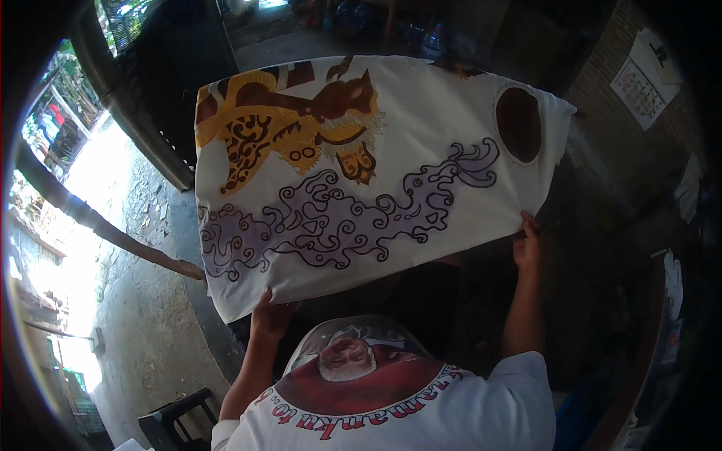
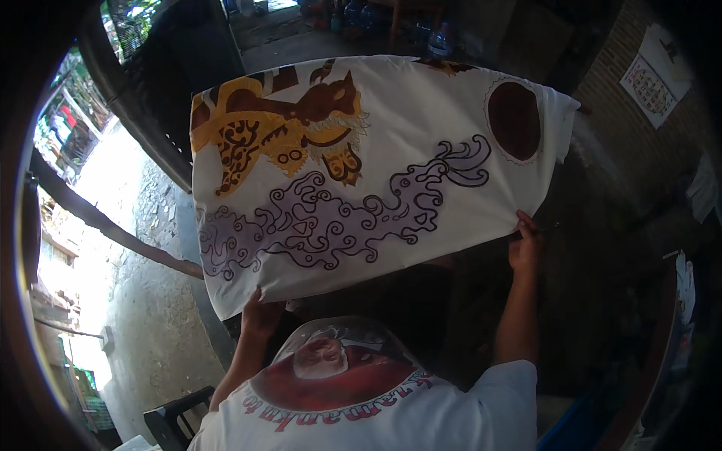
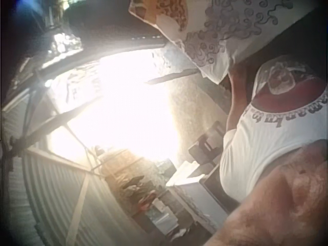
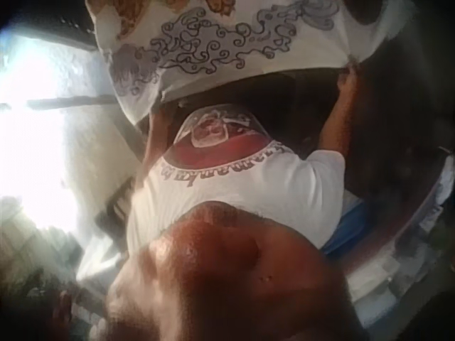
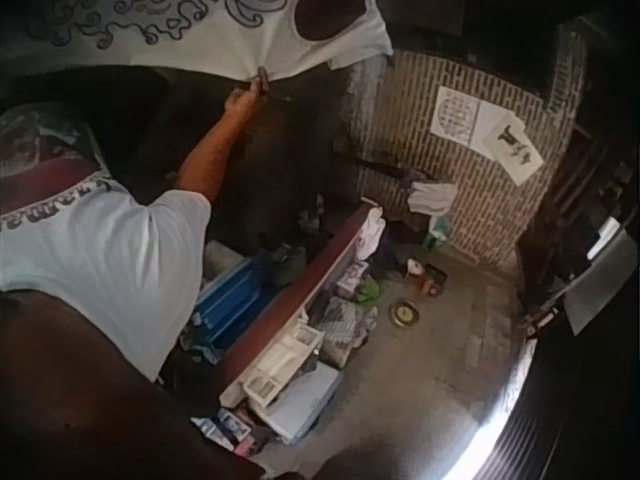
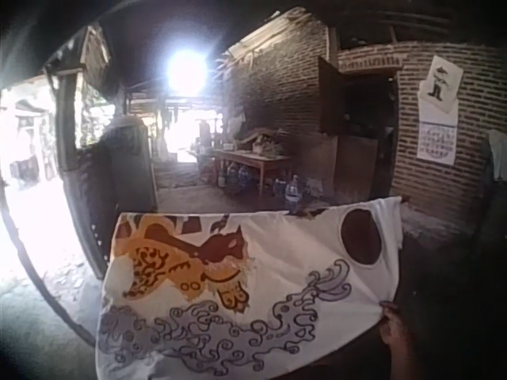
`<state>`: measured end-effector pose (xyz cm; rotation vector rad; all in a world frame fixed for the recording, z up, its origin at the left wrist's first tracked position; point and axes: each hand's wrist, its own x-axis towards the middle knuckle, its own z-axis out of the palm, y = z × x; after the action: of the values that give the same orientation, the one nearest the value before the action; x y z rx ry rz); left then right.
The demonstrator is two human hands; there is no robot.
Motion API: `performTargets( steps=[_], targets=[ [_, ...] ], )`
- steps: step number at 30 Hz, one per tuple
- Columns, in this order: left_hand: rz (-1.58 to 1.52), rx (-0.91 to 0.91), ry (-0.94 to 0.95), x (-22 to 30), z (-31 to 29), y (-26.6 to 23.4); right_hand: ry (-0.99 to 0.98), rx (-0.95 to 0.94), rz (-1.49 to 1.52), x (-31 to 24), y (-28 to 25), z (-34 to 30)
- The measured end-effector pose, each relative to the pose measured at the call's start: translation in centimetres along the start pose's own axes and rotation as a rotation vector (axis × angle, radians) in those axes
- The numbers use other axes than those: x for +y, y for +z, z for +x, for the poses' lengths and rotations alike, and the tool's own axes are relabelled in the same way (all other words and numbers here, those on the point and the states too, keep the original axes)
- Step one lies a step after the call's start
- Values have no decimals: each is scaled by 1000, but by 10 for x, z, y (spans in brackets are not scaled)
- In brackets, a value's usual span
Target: Apply wax or dye to a batik fabric using a canting tool or brush.
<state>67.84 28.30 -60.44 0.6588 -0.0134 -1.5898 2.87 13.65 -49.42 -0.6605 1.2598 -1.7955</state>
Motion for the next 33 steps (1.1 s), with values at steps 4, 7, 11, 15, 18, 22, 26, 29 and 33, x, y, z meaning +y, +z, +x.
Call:
performTargets(
  steps=[4,7,11,15,18,22,26,29,33],
  targets=[
    [75,-53,-131,-7,34,41,0,-30,31,-1,-19,-3],
    [82,8,-114,-23,60,38,-20,-68,21,13,-51,-2],
    [95,150,-214,-34,62,13,104,284,-105,27,-107,-23],
    [58,91,-223,-35,41,3,251,497,-337,59,-188,-47],
    [79,98,-279,-44,25,40,381,575,-369,92,-281,-57],
    [167,115,-202,-35,9,54,15,588,-969,141,-343,-57],
    [227,247,-201,-22,17,29,-309,632,-1414,157,-387,-79],
    [2041,100,286,-13,15,36,-133,753,-1192,161,-364,-80],
    [1926,54,301,-1,-6,78,26,835,-727,135,-316,-71]
  ],
)
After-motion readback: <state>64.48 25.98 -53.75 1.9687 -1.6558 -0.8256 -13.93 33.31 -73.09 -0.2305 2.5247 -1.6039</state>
